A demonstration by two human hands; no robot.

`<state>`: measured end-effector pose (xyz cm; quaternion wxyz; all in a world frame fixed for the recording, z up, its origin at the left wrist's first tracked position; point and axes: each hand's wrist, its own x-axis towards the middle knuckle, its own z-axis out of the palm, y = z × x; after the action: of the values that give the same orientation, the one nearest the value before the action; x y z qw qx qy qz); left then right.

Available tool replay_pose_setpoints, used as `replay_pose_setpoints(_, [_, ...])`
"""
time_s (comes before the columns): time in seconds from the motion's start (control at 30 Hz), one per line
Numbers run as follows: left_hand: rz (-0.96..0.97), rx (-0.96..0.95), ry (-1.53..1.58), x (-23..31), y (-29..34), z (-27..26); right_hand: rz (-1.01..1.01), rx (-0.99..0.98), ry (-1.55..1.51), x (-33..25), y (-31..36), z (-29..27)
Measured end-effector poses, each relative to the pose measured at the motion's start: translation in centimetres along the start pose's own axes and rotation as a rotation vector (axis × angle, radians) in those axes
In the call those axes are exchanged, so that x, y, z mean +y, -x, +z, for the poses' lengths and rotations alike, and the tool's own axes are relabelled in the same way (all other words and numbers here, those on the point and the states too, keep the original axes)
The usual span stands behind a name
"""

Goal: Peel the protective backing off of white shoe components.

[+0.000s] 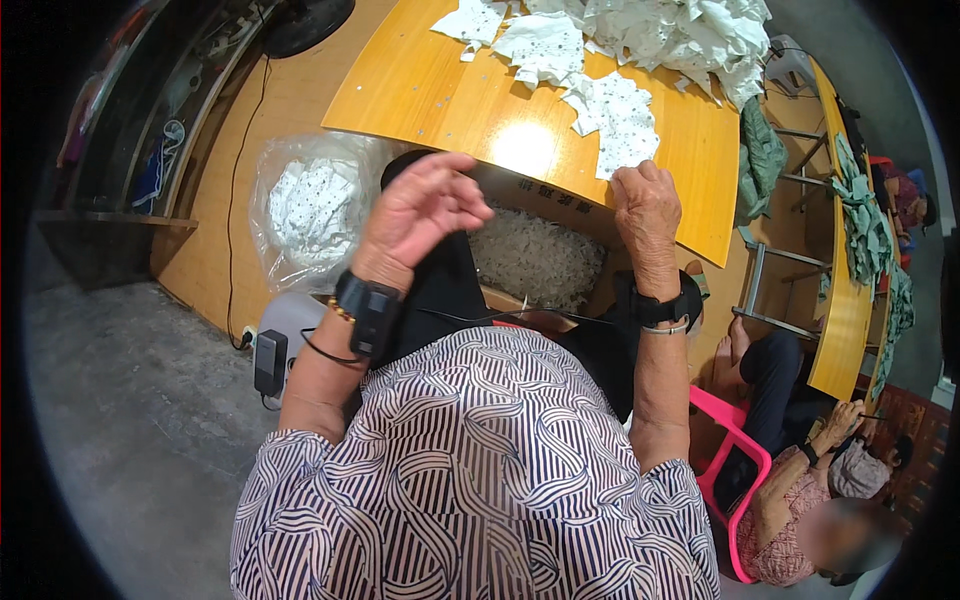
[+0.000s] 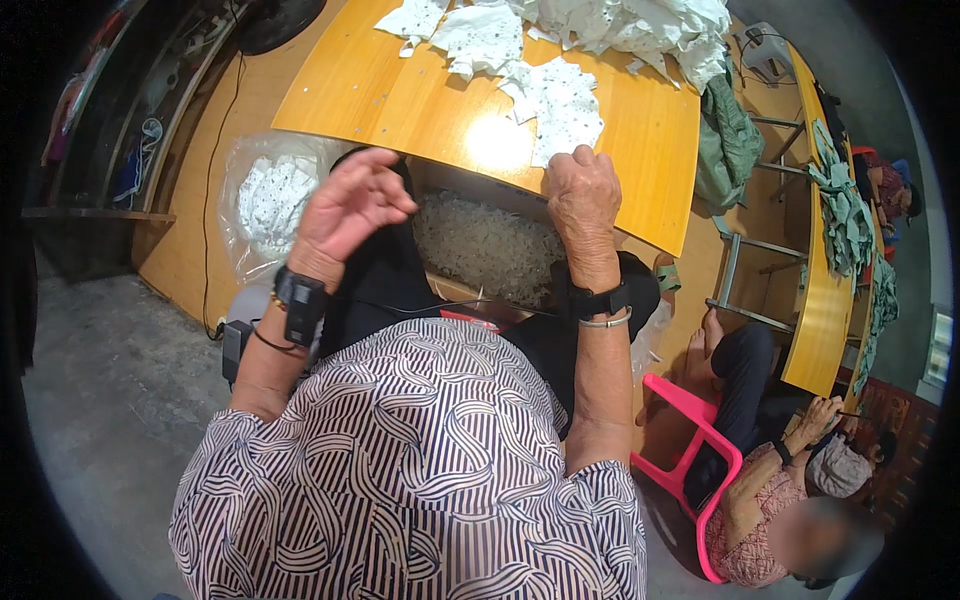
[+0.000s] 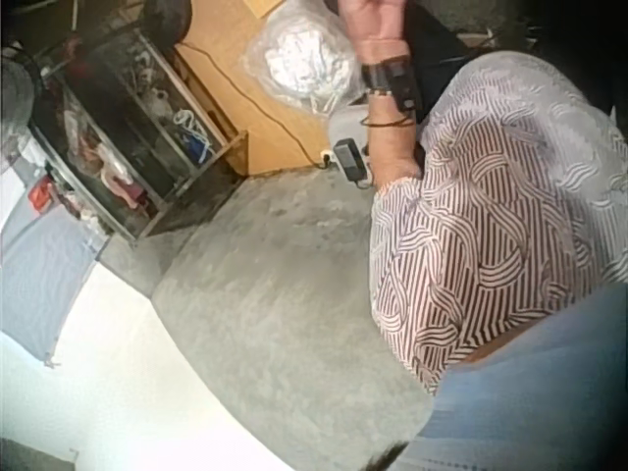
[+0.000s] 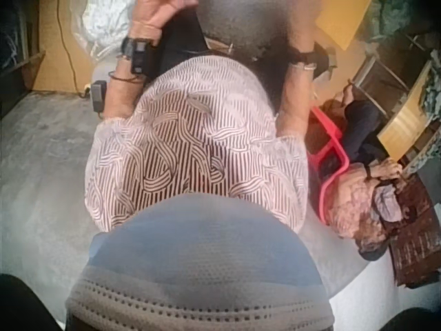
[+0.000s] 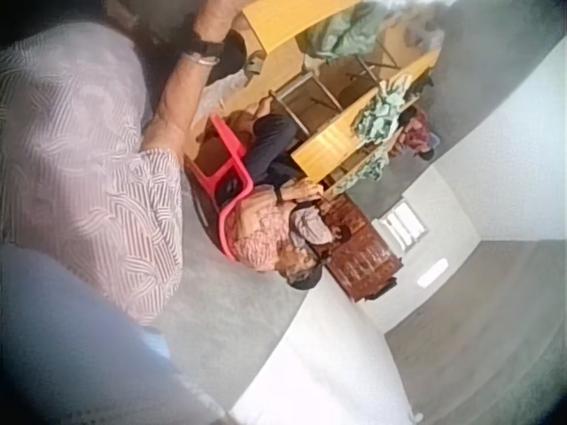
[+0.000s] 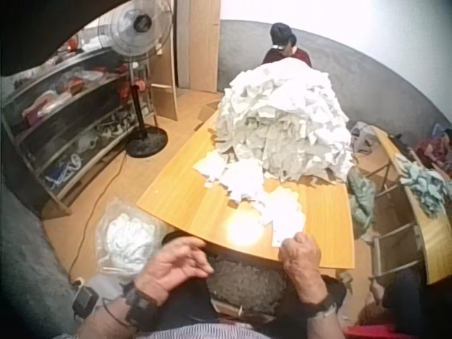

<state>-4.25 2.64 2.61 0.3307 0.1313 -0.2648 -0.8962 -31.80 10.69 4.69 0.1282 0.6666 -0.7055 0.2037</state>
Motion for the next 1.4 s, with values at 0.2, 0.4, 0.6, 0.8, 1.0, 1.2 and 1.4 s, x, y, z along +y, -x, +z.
replay_pose_setpoints(0.2, [-0.206,-0.030,0.029,-4.3,-2.3,4.7,0.358,0.061,-0.939,3.2,-1.5,-2.1])
replay_pose_setpoints(0.4, [-0.192,-0.075,0.123,-5.6,-5.1,7.1,0.428,0.133,-1.235,3.4,-2.9,-4.4])
replay_pose_setpoints(0.6, [-0.270,-0.185,0.400,-8.5,-8.4,4.0,0.114,-0.011,-0.906,-1.2,-1.2,-4.0])
replay_pose_setpoints(0.8, [-0.165,0.175,0.272,-7.8,-9.4,5.9,-0.232,-0.231,-0.659,-3.6,0.1,-3.4])
replay_pose_setpoints(1.0, [-0.138,0.320,0.265,-7.7,-9.3,6.2,0.202,-0.157,-1.055,-0.9,-3.0,-1.4])
replay_pose_setpoints(1.2, [-0.158,0.184,0.256,-6.2,-7.6,4.1,-0.132,-0.197,-0.292,0.7,-3.7,0.9])
replay_pose_setpoints(1.4, [-0.250,0.253,0.180,-5.0,-4.8,1.8,-0.045,-0.125,0.035,1.9,-4.1,1.5])
